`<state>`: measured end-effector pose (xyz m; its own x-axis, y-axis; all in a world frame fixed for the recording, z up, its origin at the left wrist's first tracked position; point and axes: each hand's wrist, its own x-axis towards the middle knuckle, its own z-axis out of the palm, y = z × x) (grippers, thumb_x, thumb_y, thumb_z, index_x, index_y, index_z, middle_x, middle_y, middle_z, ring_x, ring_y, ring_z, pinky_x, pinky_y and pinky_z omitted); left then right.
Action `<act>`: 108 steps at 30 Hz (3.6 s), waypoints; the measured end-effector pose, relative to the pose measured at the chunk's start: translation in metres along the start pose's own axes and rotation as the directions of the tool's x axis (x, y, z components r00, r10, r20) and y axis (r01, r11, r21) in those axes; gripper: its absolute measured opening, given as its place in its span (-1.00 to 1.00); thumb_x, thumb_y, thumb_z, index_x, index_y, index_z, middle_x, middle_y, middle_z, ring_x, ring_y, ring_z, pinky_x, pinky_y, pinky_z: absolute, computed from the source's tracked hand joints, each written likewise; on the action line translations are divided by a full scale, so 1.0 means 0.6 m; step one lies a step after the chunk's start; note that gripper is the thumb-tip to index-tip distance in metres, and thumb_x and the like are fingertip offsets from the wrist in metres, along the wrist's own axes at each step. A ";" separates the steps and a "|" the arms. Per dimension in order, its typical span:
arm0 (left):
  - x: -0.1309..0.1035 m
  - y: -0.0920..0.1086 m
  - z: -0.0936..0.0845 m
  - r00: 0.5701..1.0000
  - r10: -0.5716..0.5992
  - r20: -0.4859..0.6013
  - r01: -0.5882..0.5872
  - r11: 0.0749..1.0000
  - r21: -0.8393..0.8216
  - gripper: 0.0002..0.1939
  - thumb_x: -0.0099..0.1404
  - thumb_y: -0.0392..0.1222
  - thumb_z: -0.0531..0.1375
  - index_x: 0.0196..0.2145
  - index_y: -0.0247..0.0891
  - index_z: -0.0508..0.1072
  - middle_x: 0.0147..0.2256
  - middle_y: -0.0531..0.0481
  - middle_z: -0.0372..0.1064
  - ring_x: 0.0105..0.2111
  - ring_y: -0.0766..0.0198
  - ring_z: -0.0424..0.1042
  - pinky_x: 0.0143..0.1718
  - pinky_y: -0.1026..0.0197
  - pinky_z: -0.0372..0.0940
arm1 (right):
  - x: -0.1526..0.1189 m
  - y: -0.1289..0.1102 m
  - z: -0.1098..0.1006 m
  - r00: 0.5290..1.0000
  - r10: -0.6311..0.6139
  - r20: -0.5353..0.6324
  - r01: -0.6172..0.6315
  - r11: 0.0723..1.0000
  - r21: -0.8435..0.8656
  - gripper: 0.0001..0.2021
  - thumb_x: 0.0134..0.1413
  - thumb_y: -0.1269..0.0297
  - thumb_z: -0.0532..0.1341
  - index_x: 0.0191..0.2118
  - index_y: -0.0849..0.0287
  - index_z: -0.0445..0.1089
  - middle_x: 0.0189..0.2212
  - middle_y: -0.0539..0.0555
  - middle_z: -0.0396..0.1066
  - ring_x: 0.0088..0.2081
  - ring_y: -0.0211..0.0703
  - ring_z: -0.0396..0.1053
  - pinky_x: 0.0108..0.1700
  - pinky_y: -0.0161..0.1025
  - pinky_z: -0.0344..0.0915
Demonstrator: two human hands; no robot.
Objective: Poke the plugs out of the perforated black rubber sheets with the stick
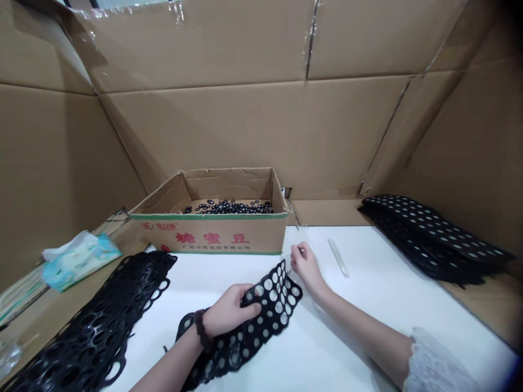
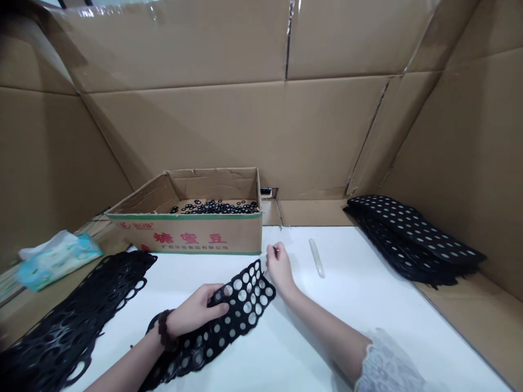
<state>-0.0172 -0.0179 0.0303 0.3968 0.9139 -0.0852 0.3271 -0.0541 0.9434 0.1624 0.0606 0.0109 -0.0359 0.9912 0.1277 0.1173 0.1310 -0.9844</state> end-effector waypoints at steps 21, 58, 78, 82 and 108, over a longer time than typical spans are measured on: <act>0.000 0.001 -0.007 0.998 -0.011 0.060 0.014 0.999 -0.047 -0.79 0.06 -0.17 0.13 -0.33 -0.33 0.37 -0.35 0.02 0.34 -0.31 0.25 0.25 -0.25 0.27 0.14 | -0.041 0.018 0.019 0.907 -0.101 0.409 0.148 0.985 -0.085 -0.63 0.10 0.08 -0.11 -0.58 0.18 0.15 -0.68 -0.07 0.12 -0.58 -0.31 0.10 -0.51 -0.35 0.07; -0.005 -0.020 -0.027 0.975 -0.197 0.100 0.221 0.875 -0.431 -0.70 -0.14 -0.32 0.28 -0.37 -0.30 0.35 -0.44 0.10 0.30 -0.42 0.34 0.23 -0.33 0.29 0.08 | -0.078 0.000 -0.004 0.822 -0.372 0.430 0.534 0.767 -0.357 -0.77 0.14 0.27 -0.15 -0.44 0.17 0.12 -0.53 0.00 0.15 -0.49 -0.27 0.12 -0.41 -0.32 0.08; -0.006 -0.027 -0.025 0.965 -0.182 0.189 0.237 0.915 -0.325 -0.68 -0.12 -0.24 0.29 -0.35 -0.31 0.35 -0.32 0.01 0.33 -0.33 0.25 0.29 -0.23 0.22 0.13 | 0.032 -0.111 -0.059 0.908 -0.320 -0.271 0.341 0.939 0.034 -0.70 0.08 0.08 -0.06 -0.52 0.18 0.11 -0.63 -0.10 0.00 -0.64 -0.38 -0.06 -0.63 -0.41 -0.10; -0.004 -0.022 -0.027 0.984 -0.084 0.157 0.126 0.952 -0.279 -0.68 -0.05 -0.18 0.26 -0.30 -0.31 0.35 -0.27 0.00 0.29 -0.26 0.26 0.24 -0.21 0.25 0.11 | 0.063 -0.232 -0.030 0.691 -0.696 -0.197 0.647 0.717 -0.260 -0.73 0.14 0.19 -0.12 -0.20 0.17 0.23 -0.51 -0.01 0.16 -0.53 -0.33 0.13 -0.46 -0.35 0.12; -0.009 -0.040 -0.068 0.930 -0.106 0.351 0.208 0.941 -0.268 -0.73 -0.02 -0.15 0.24 -0.35 -0.37 0.43 -0.53 0.08 0.26 -0.57 0.47 0.08 -0.55 0.40 -0.04 | -0.064 -0.024 0.056 0.571 -0.239 0.786 0.727 0.592 -0.348 -0.77 0.11 0.13 -0.05 -0.38 0.17 0.18 -0.48 0.02 0.31 -0.45 -0.24 0.25 -0.45 -0.35 0.06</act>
<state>-0.0621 -0.0053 0.0211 0.6354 0.7149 -0.2920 0.1609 0.2473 0.9555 0.1286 0.0201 0.0159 -0.8282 0.5182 0.2133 0.3887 0.8054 -0.4474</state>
